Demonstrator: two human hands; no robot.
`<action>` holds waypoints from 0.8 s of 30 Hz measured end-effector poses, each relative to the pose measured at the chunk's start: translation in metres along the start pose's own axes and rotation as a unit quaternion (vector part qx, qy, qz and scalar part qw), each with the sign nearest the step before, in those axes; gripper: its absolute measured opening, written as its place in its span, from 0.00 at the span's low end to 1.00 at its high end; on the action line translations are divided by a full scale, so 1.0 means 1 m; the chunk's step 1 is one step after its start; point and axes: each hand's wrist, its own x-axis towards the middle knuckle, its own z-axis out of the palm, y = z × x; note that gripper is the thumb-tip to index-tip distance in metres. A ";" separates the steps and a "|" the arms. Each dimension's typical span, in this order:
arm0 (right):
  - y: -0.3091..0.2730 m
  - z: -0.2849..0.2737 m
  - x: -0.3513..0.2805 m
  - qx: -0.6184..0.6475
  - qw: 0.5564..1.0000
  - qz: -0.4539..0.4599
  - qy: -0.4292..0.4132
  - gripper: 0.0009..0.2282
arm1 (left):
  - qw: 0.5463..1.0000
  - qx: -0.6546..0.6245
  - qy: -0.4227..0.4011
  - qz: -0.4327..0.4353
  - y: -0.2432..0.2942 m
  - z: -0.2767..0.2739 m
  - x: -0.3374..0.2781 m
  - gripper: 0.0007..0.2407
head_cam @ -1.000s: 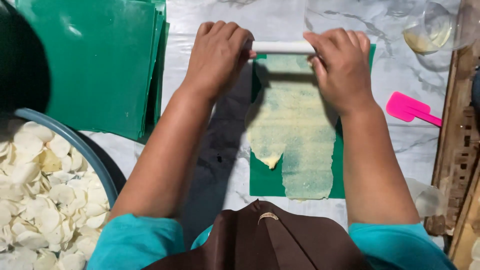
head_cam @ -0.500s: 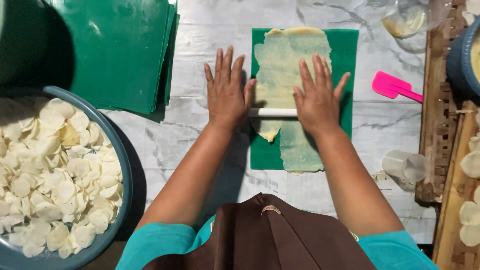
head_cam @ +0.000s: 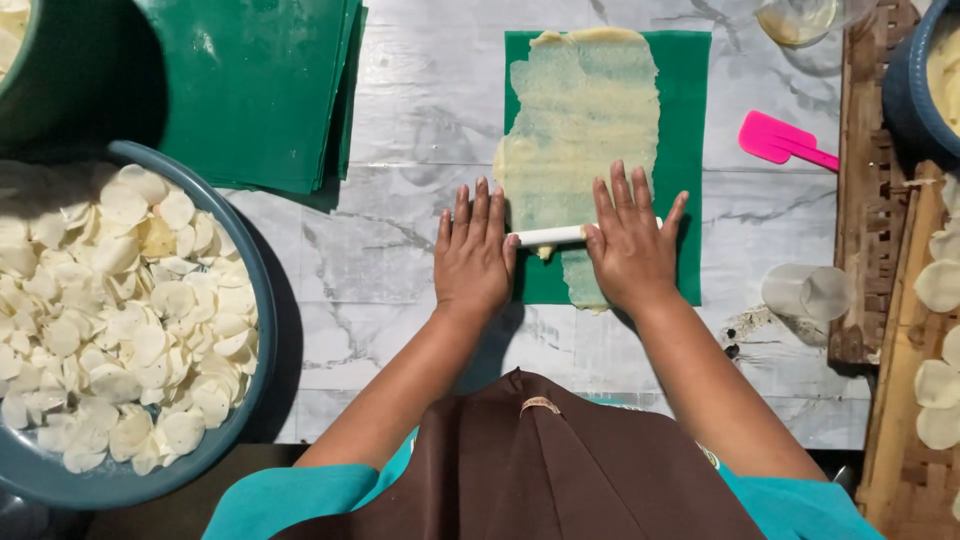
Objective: Rolling out dough on a flat surface using a rolling pin to create thin sheets for food preparation.
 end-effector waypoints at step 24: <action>-0.032 -0.022 -0.098 0.017 0.998 0.042 -0.050 0.24 | 0.992 0.040 0.081 0.090 -0.009 0.034 -0.095 0.25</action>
